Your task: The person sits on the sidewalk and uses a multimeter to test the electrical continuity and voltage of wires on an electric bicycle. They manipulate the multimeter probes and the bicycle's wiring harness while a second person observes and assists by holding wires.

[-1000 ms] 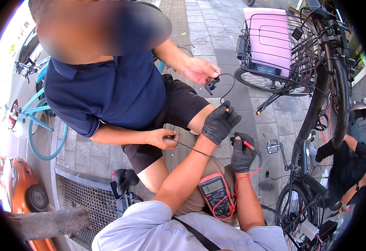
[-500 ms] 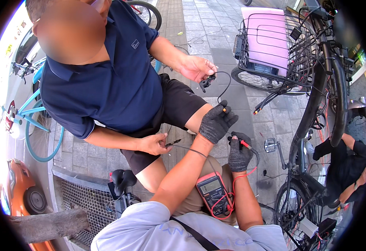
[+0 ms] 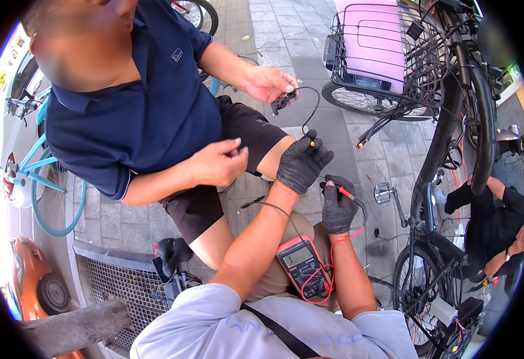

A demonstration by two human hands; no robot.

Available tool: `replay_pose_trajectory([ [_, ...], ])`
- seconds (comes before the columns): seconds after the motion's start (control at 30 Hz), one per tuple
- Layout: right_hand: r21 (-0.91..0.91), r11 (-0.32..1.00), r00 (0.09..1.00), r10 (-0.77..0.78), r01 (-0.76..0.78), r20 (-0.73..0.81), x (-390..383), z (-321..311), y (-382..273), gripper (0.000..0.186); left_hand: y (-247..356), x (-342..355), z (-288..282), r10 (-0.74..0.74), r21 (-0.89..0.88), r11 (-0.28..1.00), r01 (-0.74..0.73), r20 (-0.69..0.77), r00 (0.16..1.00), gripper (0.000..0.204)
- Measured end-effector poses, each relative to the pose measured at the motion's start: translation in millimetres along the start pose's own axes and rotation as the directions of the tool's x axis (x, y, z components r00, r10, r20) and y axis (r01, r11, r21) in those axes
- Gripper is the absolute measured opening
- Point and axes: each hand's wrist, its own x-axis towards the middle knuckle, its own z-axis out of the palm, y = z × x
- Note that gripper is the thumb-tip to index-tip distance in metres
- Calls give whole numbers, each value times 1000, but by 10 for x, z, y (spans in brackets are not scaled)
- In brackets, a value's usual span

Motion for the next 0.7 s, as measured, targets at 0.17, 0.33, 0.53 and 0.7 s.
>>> replay_pose_trajectory([
  [0.17, -15, 1000, 1000, -22, 22, -2, -7, -4, 15, 11, -1, -8, -17, -1, -4, 1000, 1, -3, 1000, 24],
  [0.33, -54, 998, 1000, -15, 15, 8, -7, -23, 16, 12, 5, 2, -35, -11, -7, 1000, 11, 25, 1000, 22],
  [0.53, -69, 997, 1000, -22, 23, 12, -3, -24, 20, 13, -1, -5, -26, -17, -16, 1000, 18, 15, 1000, 22],
  [0.7, -88, 996, 1000, -21, 22, 13, -6, -24, -33, 13, 1, -6, -27, -21, -25, 999, 22, 35, 999, 22],
])
